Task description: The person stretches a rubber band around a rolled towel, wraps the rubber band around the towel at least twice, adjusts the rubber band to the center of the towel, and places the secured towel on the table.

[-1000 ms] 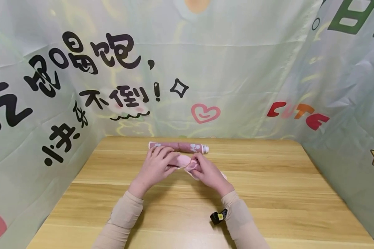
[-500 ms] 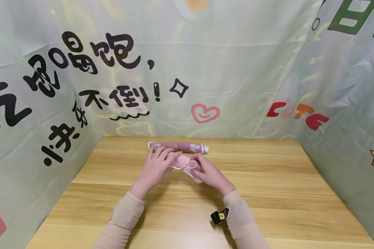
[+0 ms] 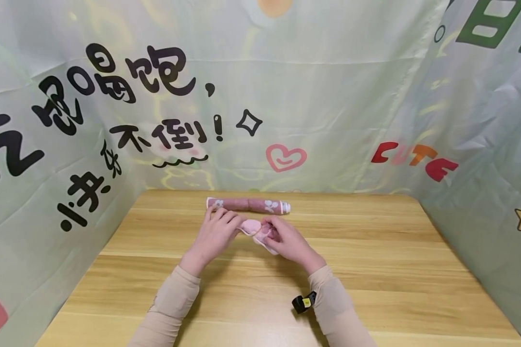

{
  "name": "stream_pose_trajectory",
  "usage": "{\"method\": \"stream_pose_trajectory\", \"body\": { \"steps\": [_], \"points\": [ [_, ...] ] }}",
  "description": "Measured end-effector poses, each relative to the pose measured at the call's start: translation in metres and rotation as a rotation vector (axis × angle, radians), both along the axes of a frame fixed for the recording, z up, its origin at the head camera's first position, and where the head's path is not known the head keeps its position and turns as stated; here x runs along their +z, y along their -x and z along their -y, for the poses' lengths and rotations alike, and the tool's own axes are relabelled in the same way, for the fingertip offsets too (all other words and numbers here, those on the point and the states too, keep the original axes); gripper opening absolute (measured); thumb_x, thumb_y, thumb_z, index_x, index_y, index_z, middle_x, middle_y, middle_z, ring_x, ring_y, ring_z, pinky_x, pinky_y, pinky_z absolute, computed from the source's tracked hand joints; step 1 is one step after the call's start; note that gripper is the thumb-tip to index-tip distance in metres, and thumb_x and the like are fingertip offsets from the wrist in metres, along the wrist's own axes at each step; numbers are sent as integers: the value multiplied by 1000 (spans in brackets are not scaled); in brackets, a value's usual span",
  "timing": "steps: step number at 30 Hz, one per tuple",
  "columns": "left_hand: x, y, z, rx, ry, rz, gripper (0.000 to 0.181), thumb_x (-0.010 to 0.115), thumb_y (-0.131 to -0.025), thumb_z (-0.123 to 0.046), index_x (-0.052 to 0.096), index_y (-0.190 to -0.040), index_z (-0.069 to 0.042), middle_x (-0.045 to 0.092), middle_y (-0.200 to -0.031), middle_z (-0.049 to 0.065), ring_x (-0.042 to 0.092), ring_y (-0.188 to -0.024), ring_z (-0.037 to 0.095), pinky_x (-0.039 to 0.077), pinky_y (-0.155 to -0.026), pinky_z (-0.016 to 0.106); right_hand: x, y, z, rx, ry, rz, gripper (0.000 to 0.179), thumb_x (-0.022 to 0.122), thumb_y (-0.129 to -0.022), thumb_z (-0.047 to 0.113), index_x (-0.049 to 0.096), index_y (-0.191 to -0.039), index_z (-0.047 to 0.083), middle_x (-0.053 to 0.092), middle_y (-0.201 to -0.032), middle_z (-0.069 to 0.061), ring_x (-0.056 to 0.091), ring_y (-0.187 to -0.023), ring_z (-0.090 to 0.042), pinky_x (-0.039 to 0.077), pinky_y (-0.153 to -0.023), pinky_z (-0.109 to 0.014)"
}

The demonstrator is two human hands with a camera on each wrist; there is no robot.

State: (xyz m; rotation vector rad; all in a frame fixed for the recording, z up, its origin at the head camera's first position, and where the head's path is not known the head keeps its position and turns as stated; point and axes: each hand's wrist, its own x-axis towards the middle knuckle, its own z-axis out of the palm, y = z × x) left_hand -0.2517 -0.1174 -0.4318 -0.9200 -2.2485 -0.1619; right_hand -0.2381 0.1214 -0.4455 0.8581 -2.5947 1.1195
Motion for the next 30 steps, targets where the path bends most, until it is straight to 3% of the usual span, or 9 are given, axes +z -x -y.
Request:
{"method": "stream_pose_trajectory", "body": {
  "steps": [7, 12, 22, 30],
  "points": [
    [3, -1, 2, 24, 40, 88, 30, 72, -85, -33, 68, -112, -20, 71, -107, -1, 61, -96, 23, 41, -98, 52, -1, -3, 9, 48, -11, -186, 22, 73, -84, 10, 69, -105, 14, 62, -122, -7, 59, -104, -21, 54, -83, -32],
    [6, -2, 2, 27, 70, 160, 29, 69, -88, -35, 69, -113, -22, 71, -108, -2, 60, -98, 22, 42, -98, 53, -2, -5, 11, 9, -67, -210, 20, 74, -84, 13, 70, -103, 17, 63, -122, -6, 56, -115, -24, 51, -94, -41],
    [10, -6, 2, 36, 106, 215, 29, 68, -89, -34, 69, -115, -22, 72, -109, -2, 61, -100, 21, 40, -99, 52, -1, -7, 17, -15, -124, -286, 12, 75, -83, 16, 68, -93, 15, 66, -117, -5, 61, -108, -23, 53, -93, -37],
    [9, -7, 0, 34, 103, 243, 27, 68, -90, -31, 70, -114, -21, 73, -108, -1, 62, -102, 22, 39, -100, 55, -2, -9, 22, -64, -269, -237, 22, 72, -84, 27, 52, -81, 17, 63, -119, -3, 56, -115, -26, 48, -94, -51]
  ]
}}
